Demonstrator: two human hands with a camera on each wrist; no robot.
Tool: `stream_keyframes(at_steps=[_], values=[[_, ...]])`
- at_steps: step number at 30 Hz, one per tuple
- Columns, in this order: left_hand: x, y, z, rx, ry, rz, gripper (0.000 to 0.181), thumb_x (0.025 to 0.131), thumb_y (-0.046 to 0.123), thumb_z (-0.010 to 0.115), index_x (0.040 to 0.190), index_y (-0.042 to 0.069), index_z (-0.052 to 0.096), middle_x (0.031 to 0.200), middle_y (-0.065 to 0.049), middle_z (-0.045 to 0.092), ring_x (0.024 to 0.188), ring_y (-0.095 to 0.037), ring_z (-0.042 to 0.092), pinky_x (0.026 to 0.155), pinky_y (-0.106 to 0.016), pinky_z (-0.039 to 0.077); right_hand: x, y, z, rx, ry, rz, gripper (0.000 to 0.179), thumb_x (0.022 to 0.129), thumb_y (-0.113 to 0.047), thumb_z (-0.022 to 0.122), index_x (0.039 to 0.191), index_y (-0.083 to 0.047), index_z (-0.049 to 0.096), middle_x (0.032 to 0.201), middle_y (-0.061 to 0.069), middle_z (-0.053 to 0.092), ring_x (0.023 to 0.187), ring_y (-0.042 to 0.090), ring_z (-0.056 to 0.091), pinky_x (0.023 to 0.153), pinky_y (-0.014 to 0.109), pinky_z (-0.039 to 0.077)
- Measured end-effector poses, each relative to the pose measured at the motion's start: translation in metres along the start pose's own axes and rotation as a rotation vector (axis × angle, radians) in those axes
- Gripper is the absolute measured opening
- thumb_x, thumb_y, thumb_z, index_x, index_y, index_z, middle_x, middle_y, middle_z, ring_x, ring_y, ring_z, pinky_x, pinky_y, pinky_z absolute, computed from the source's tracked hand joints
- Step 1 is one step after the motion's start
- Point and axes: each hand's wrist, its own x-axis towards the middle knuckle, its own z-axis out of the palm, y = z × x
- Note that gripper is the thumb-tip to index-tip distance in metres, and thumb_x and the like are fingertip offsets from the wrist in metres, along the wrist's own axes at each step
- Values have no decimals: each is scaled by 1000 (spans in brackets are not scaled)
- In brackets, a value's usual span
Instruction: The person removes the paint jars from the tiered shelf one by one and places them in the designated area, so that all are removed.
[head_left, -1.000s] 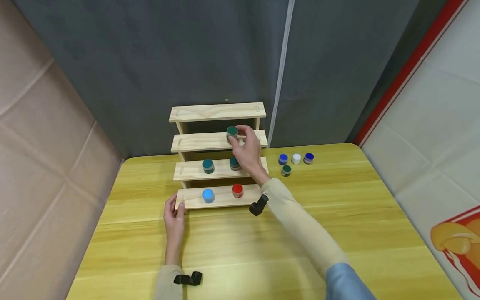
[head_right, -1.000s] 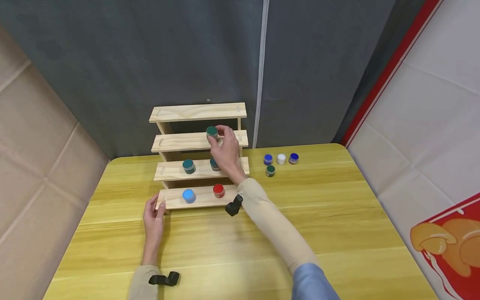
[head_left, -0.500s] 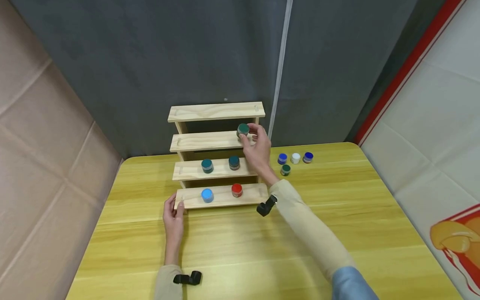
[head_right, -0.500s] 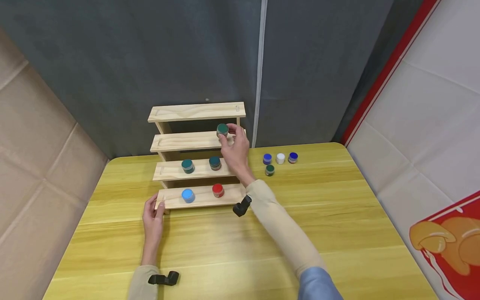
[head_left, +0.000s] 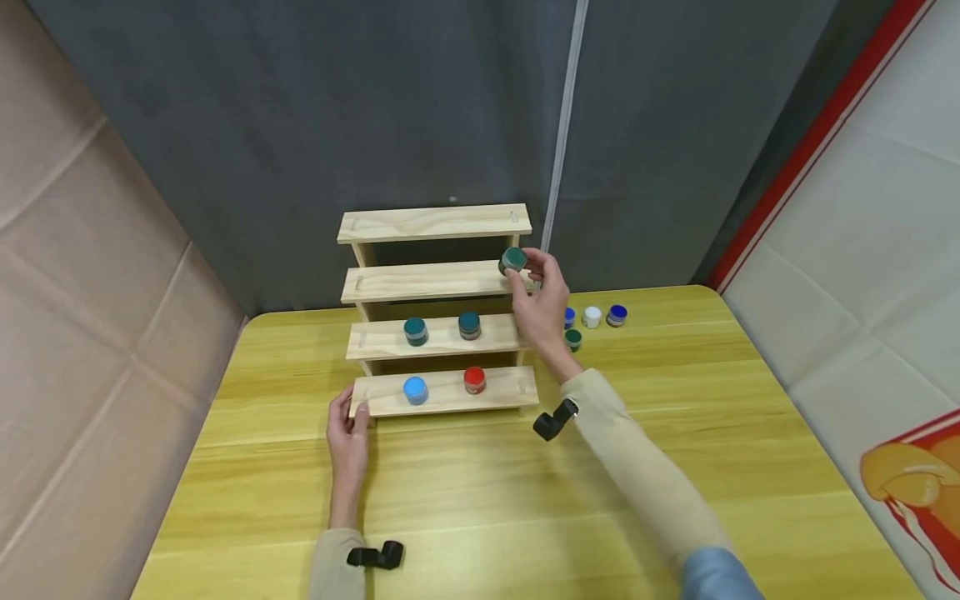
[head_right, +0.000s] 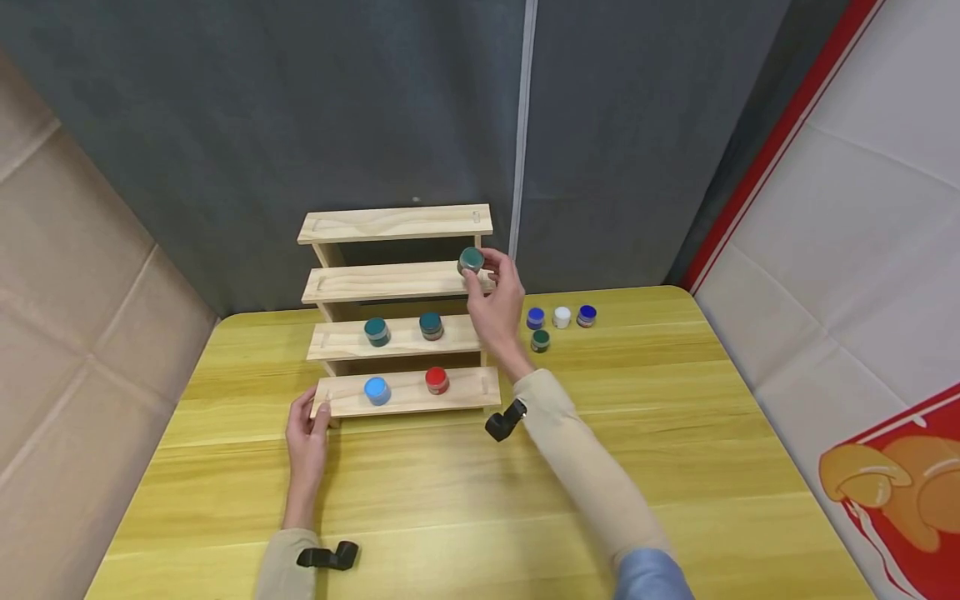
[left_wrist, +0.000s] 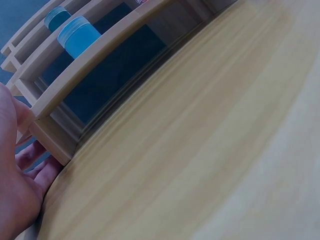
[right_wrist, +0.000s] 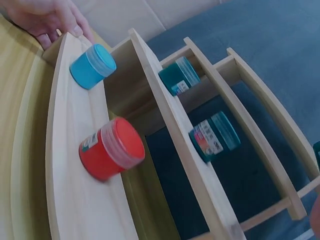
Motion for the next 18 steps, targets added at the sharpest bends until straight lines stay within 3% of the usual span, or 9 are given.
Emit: stream_keyframes(at_steps=[1,8,18], values=[[-1,5,1,-2,-1,3,42,104,5,51,145,-3,47,144,-25,55,82,-9,57,70,-16,49,0,1,-2,9,9,2,35,94,-9,71,126,2,61,116,19,67,110,31,62,98,45,49],[0,0,0,1,-20,-17,43,104,7,51,147,1,46,145,-23,55,82,-10,57,69,-16,50,-8,-32,-22,25,53,77,35,94,4,66,126,15,56,119,31,62,113,42,58,101,49,45],[0,1,0,-3,-9,-31,43,103,1,50,146,-5,44,146,-27,52,86,-5,57,71,-16,50,-10,-23,-44,-1,93,93,35,94,4,66,126,15,56,119,32,61,112,42,57,101,56,44]])
